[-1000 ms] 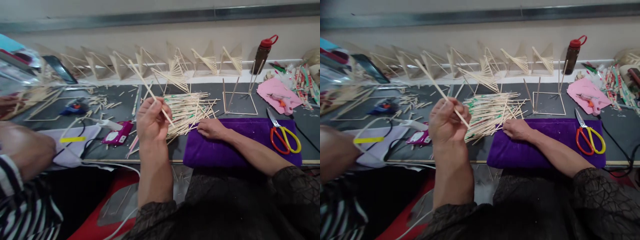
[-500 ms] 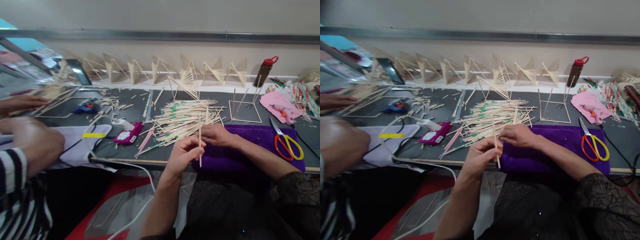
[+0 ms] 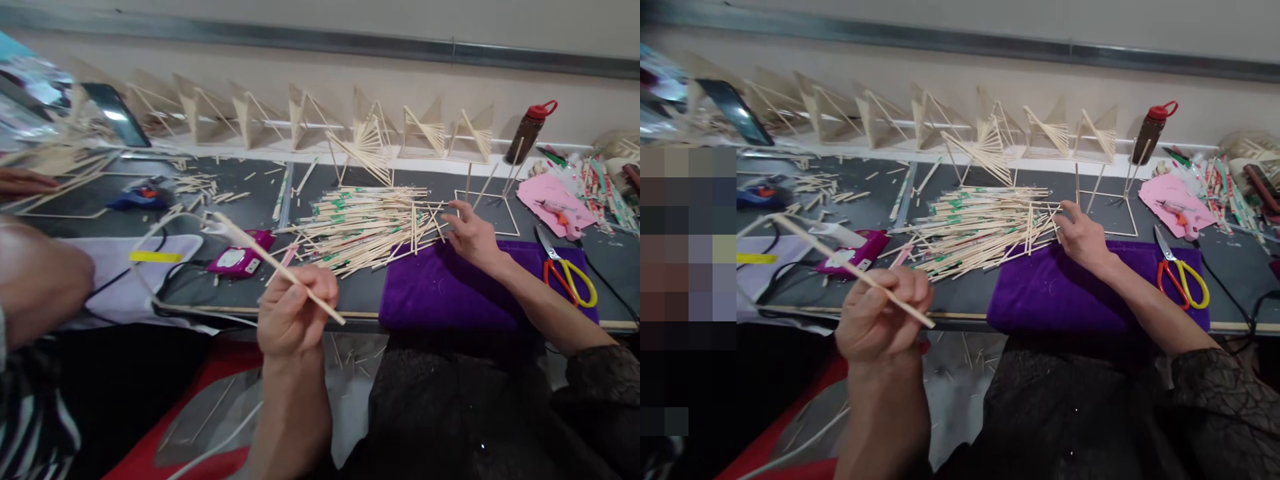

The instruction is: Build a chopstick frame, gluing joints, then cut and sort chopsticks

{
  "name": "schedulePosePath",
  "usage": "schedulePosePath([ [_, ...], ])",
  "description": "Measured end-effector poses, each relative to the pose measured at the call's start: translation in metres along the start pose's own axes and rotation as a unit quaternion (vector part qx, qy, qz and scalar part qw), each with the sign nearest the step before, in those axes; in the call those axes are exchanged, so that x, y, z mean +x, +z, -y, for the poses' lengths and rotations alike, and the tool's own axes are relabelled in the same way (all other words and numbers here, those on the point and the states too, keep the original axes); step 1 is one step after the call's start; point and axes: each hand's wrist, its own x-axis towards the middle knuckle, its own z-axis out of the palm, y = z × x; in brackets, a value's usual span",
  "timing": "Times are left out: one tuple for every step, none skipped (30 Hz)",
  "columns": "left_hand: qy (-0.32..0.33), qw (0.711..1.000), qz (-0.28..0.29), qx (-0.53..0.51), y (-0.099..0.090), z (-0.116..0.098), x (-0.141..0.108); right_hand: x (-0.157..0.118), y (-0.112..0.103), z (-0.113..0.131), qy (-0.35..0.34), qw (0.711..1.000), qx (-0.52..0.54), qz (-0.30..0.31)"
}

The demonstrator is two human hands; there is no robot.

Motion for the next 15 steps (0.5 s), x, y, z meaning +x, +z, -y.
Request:
schedulePosePath([
  [-0.004, 1.0, -0.004, -0.003, 0.005, 0.005, 0.007, 0.004, -0.004, 0.005, -0.004, 1.0, -0.003, -0.011],
  [-0.012, 1.0, -0.01, -0.006, 0.011, 0.01, 0.015, 0.008, -0.008, 0.01, -0.011, 1.0, -0.006, -0.022],
  [-0.027, 0.999, -0.017, -0.01, 0.019, 0.016, 0.026, 0.013, -0.01, 0.017, -0.02, 0.999, -0.009, -0.03],
  [-0.043, 0.999, -0.017, -0.013, 0.027, 0.023, 0.038, 0.019, -0.011, 0.024, -0.03, 0.999, -0.012, -0.032],
  [-0.054, 0.998, -0.018, -0.014, 0.036, 0.03, 0.05, 0.025, -0.01, 0.032, -0.035, 0.999, -0.014, -0.024],
  [-0.064, 0.998, -0.019, -0.016, 0.045, 0.037, 0.064, 0.03, -0.008, 0.039, -0.036, 0.999, -0.017, -0.01],
  [-0.078, 0.997, -0.017, -0.017, 0.053, 0.045, 0.077, 0.034, -0.003, 0.046, -0.034, 0.999, -0.02, 0.012],
  [-0.085, 0.996, -0.023, -0.021, 0.061, 0.053, 0.089, 0.038, 0.003, 0.053, -0.025, 0.999, -0.023, 0.034],
  [-0.09, 0.995, -0.032, -0.029, 0.067, 0.061, 0.1, 0.041, 0.01, 0.057, -0.014, 0.998, -0.026, 0.051],
  [-0.098, 0.994, -0.037, -0.039, 0.071, 0.069, 0.109, 0.043, 0.017, 0.061, -0.001, 0.998, -0.03, 0.063],
  [-0.107, 0.992, -0.043, -0.049, 0.073, 0.076, 0.116, 0.044, 0.025, 0.063, 0.01, 0.997, -0.033, 0.072],
  [-0.116, 0.99, -0.05, -0.056, 0.073, 0.082, 0.12, 0.045, 0.031, 0.063, 0.018, 0.996, -0.033, 0.08],
  [-0.125, 0.989, -0.056, -0.059, 0.072, 0.086, 0.123, 0.045, 0.037, 0.062, 0.026, 0.995, -0.031, 0.087],
  [-0.133, 0.987, -0.062, -0.059, 0.07, 0.09, 0.125, 0.046, 0.042, 0.06, 0.032, 0.995, -0.025, 0.092],
  [-0.14, 0.986, -0.066, -0.056, 0.066, 0.093, 0.125, 0.046, 0.045, 0.058, 0.04, 0.994, -0.017, 0.096],
])
